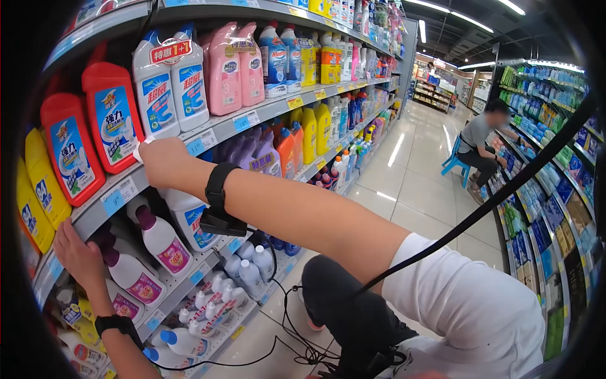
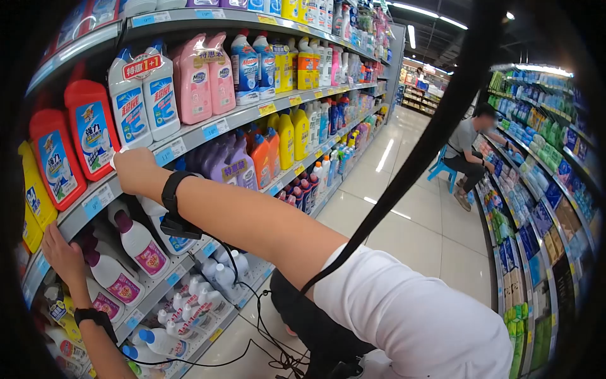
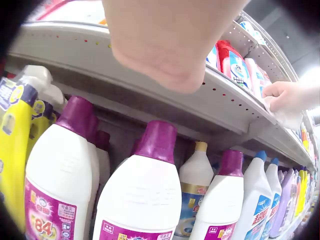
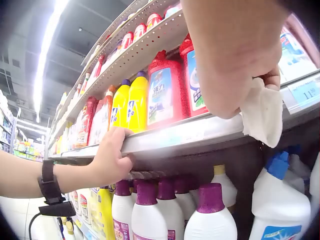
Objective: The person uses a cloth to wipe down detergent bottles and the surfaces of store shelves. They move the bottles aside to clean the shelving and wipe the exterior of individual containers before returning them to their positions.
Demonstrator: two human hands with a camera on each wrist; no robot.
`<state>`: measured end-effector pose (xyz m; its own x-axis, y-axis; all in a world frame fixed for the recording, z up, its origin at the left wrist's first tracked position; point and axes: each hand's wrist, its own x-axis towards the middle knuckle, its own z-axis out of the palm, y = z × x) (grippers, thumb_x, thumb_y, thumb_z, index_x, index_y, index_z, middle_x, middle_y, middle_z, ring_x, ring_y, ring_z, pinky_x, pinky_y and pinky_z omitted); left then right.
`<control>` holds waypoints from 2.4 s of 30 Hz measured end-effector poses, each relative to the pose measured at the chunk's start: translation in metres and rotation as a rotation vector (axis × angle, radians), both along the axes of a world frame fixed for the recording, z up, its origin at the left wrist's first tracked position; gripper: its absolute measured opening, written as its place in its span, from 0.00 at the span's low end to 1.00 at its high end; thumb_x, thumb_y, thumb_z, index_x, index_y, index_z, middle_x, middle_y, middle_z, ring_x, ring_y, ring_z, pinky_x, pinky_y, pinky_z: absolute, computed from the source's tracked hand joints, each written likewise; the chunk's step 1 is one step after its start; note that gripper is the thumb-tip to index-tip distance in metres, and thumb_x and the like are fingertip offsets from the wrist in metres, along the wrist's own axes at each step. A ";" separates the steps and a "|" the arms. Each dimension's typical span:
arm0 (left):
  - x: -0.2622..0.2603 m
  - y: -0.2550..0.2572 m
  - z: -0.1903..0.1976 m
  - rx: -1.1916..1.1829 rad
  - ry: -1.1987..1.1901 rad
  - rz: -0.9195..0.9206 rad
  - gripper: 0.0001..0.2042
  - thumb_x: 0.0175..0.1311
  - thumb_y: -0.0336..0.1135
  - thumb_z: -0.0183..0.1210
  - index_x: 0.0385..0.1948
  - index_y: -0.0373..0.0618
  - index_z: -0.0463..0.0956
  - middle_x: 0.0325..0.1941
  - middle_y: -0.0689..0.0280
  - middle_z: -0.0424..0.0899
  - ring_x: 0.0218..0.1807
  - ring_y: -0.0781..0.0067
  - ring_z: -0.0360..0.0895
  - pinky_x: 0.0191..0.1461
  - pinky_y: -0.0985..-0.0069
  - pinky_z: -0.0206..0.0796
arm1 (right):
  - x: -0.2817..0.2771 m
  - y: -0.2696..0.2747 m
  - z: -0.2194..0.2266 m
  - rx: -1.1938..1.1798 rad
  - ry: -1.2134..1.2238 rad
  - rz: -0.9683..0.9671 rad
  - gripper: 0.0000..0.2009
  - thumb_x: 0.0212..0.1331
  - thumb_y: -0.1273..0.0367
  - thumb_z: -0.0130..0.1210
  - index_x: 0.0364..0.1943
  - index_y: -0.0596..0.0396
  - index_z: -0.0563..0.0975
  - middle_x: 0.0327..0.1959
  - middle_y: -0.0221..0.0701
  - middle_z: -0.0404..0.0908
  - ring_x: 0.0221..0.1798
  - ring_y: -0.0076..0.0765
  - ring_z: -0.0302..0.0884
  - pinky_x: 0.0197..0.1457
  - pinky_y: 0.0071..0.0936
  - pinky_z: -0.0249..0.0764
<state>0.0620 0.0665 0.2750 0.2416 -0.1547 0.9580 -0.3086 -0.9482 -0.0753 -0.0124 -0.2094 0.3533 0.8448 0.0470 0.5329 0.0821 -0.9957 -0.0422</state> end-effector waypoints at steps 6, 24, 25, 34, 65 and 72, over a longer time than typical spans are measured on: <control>0.008 0.001 0.001 0.000 0.062 0.036 0.26 0.43 0.22 0.53 0.52 0.39 0.67 0.52 0.54 0.70 0.57 0.51 0.65 0.62 0.62 0.55 | 0.003 0.022 -0.004 0.135 -0.113 0.051 0.13 0.44 0.68 0.54 0.36 0.58 0.75 0.33 0.43 0.81 0.39 0.50 0.80 0.43 0.39 0.74; 0.005 0.001 0.004 0.015 0.117 0.062 0.26 0.45 0.22 0.53 0.53 0.40 0.66 0.55 0.56 0.69 0.59 0.54 0.64 0.65 0.64 0.53 | 0.013 0.087 0.015 0.060 0.050 -0.018 0.11 0.42 0.67 0.59 0.32 0.54 0.82 0.33 0.35 0.82 0.39 0.38 0.82 0.39 0.31 0.76; 0.005 0.000 0.004 0.016 0.117 0.058 0.26 0.45 0.22 0.53 0.53 0.40 0.66 0.55 0.56 0.69 0.59 0.54 0.64 0.65 0.64 0.53 | 0.013 0.086 0.015 0.043 0.046 -0.015 0.11 0.42 0.67 0.59 0.32 0.54 0.82 0.33 0.34 0.83 0.38 0.38 0.82 0.39 0.31 0.75; 0.013 0.013 -0.004 0.114 0.069 0.165 0.27 0.45 0.23 0.53 0.54 0.41 0.64 0.55 0.56 0.69 0.58 0.53 0.65 0.62 0.63 0.56 | 0.031 0.067 0.011 -0.045 0.068 0.099 0.13 0.42 0.64 0.59 0.34 0.48 0.83 0.34 0.31 0.82 0.40 0.35 0.81 0.39 0.30 0.73; 0.023 0.015 0.003 0.120 0.054 0.111 0.27 0.43 0.23 0.55 0.53 0.41 0.65 0.48 0.52 0.72 0.51 0.48 0.68 0.55 0.60 0.60 | 0.052 0.077 0.000 0.171 -0.141 0.203 0.13 0.42 0.61 0.58 0.31 0.50 0.82 0.33 0.35 0.82 0.41 0.38 0.80 0.42 0.31 0.72; 0.010 0.000 0.007 0.072 0.061 0.103 0.27 0.42 0.23 0.56 0.52 0.39 0.65 0.48 0.51 0.71 0.52 0.47 0.68 0.55 0.59 0.59 | 0.044 0.060 0.007 0.180 -0.007 0.220 0.11 0.41 0.65 0.58 0.29 0.53 0.82 0.32 0.37 0.82 0.39 0.40 0.81 0.40 0.33 0.75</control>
